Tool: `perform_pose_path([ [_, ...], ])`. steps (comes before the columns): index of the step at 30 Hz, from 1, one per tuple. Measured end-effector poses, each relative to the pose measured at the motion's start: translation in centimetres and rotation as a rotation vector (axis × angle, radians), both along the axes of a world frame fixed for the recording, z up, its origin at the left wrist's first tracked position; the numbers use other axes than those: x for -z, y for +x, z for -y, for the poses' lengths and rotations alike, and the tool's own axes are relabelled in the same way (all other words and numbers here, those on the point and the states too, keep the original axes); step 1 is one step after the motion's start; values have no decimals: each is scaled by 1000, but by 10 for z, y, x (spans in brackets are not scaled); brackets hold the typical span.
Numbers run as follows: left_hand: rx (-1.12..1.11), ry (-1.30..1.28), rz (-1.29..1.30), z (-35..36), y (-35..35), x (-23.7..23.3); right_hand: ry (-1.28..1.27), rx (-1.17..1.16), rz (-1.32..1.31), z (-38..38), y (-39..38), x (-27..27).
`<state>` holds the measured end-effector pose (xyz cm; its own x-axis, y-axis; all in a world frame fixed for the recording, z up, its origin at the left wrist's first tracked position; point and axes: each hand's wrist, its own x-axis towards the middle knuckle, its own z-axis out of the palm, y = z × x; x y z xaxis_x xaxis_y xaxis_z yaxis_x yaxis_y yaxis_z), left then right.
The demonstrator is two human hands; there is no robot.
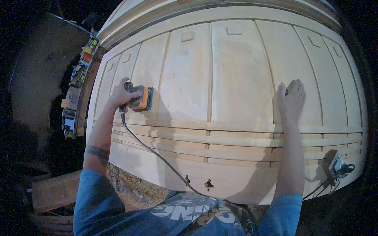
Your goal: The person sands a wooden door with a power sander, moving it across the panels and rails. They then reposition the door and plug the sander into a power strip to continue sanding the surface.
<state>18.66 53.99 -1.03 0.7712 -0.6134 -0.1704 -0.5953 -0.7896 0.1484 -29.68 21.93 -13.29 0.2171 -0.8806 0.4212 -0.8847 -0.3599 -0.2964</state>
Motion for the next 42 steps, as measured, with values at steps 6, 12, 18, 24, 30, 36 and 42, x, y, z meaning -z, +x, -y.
perform_pose_path([
  [6,-9,-7,62,23,18,5,-23,-3,-33,0,0,2],
  [12,211,-146,-1,96,-49,-26,2,-15,-56,2,-2,2],
  [18,214,-17,31,126,-129,-15,1,-57,-73,16,-12,18],
  [24,379,54,-122,114,-163,-31,19,15,-22,3,-1,8],
  [30,466,-219,153,174,-147,10,47,-23,-24,4,-2,6],
  [36,366,-141,122,238,-80,8,57,-19,-31,6,1,7],
  [42,355,-86,162,210,-58,10,50,-17,-38,3,0,3],
])
